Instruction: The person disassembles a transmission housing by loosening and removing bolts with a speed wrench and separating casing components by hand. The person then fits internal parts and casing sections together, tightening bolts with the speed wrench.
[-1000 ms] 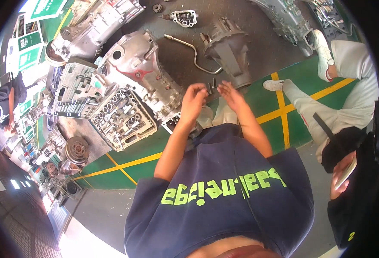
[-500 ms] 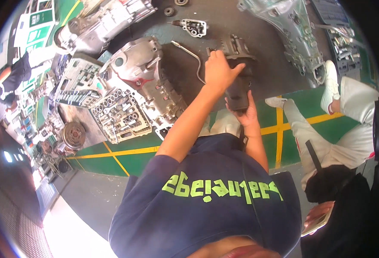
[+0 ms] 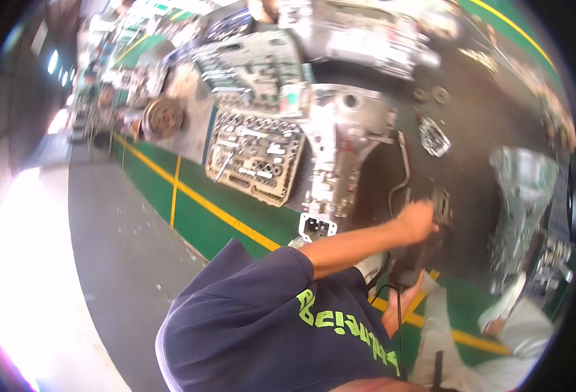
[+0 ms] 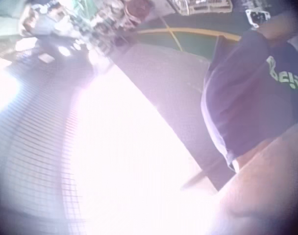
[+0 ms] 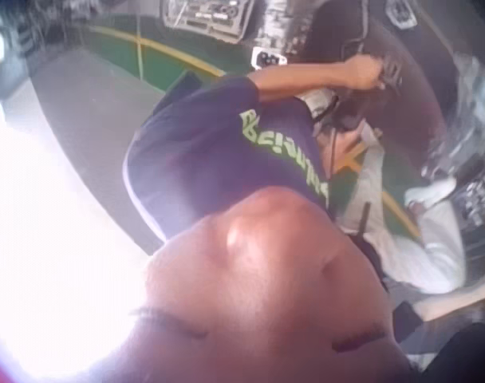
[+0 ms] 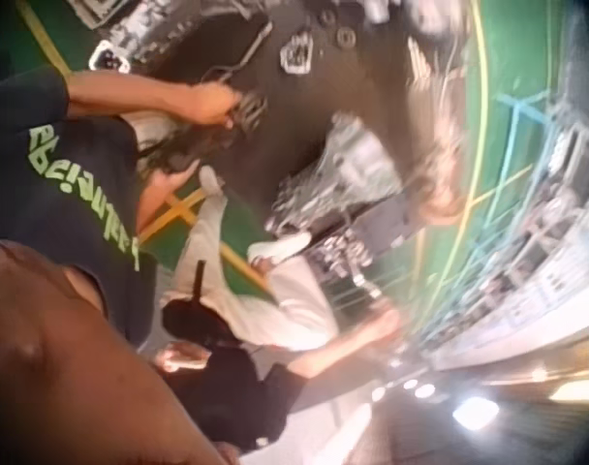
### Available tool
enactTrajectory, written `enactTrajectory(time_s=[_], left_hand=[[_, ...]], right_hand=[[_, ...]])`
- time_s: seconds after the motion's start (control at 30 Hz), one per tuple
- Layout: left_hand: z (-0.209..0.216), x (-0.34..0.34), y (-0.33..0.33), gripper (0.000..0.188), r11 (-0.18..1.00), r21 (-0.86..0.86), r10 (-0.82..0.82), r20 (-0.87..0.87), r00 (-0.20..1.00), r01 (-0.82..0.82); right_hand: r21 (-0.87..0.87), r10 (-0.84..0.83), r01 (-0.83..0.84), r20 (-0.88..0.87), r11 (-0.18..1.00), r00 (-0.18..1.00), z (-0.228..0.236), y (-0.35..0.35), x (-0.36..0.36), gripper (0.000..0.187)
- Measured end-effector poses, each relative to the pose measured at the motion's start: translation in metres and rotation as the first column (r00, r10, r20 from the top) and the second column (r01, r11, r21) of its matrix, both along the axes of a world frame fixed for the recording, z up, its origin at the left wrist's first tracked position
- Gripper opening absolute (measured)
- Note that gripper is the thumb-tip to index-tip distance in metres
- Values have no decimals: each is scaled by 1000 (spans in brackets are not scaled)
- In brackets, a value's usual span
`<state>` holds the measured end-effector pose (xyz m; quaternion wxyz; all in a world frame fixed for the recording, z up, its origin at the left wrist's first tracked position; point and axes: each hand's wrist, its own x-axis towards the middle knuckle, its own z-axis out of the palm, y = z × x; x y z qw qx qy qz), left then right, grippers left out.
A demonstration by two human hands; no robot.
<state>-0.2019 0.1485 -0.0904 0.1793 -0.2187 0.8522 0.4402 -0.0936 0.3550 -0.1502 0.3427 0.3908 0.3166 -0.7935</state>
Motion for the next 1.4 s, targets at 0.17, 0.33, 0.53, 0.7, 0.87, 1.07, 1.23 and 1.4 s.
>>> enactTrajectory(time_s=[0.17,0.33,0.53,0.7,0.87,1.07,1.23,1.4], left_hand=[[64,72,-19,47,991,-32,-136,-129,982,133],[160,198,-79,39,977,198,-4,-353,936,79],[223,393,-164,34,914,393,247,-350,904,-98],[227,558,-261,30,836,320,509,-148,848,-445],[192,688,-358,37,702,74,695,143,704,-708],[130,795,-475,36,363,-130,916,232,328,-923],[53,856,-585,18,148,17,969,196,149,-989],[53,855,-717,21,116,163,944,289,160,-980]], right_hand=[[85,87,-78,-108,993,990,84,-19,64,59],[151,229,-202,-187,968,955,176,-32,142,69],[371,358,-269,-194,889,913,272,-106,279,69],[315,606,-550,-116,774,787,268,-222,333,54],[155,889,-906,187,393,418,210,-388,372,48],[-295,993,-954,94,-47,-77,83,-598,427,44],[-126,969,-969,101,-213,-226,44,-757,467,45],[-207,990,-977,115,-56,-81,17,-844,478,46]])
